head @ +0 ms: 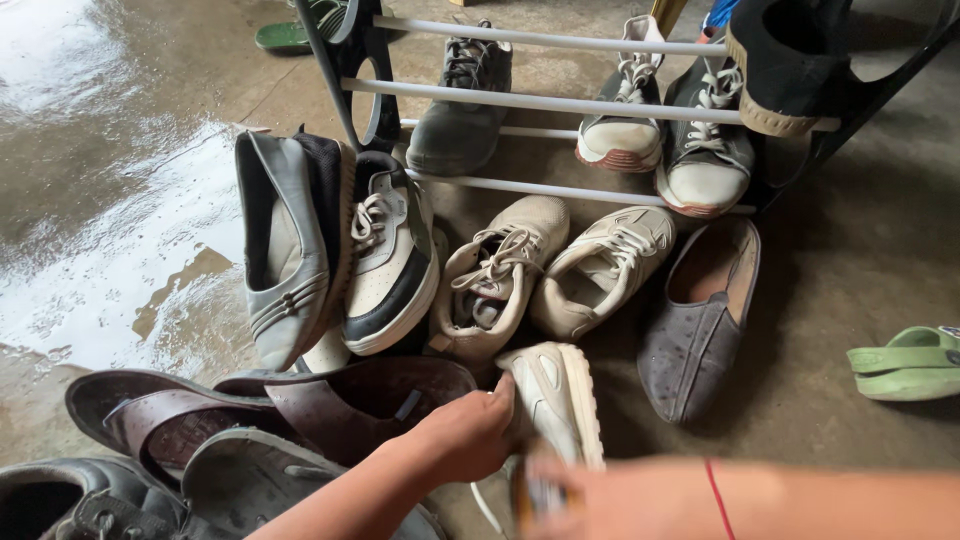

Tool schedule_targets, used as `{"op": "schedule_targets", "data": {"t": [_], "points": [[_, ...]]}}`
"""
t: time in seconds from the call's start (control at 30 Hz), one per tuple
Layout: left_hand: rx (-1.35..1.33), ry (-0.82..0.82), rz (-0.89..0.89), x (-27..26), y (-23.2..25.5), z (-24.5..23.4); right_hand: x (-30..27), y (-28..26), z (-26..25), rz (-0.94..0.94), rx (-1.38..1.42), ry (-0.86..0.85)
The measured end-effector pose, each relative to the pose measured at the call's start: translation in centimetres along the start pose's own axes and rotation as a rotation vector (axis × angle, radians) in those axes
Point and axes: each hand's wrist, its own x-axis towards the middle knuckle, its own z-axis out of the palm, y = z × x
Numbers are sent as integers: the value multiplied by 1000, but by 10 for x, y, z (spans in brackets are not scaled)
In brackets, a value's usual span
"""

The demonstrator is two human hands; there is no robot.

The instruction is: The person scrubs a white sneaker with a brush, focusing on the upper fabric and laces. They hold the shoe steady with one hand while brushing with the other, then place the shoe back on the floor among other footwear.

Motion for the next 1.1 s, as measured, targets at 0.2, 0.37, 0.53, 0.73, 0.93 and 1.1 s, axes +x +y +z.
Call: {"op": "schedule_targets", "data": {"t": [0.2,0.37,0.53,0.73,0.93,1.1], "points": [[-52,49,-33,26,-9,-7,-12,42,-13,118,-57,206],[-173,-66,-25,22,6,-33,-17,10,-15,155,8,252],[-260,-133,-50,6,24,-51,-29,-21,-12,92,63,255],[-212,-65,52,3,38,-32,-59,43,-9,182,-4,236],[-132,-94,123,9,34,-33,-59,54,-7,217,-82,251],[39,-121,0,5,24,-28,-31,-23,3,57,56,286]]}}
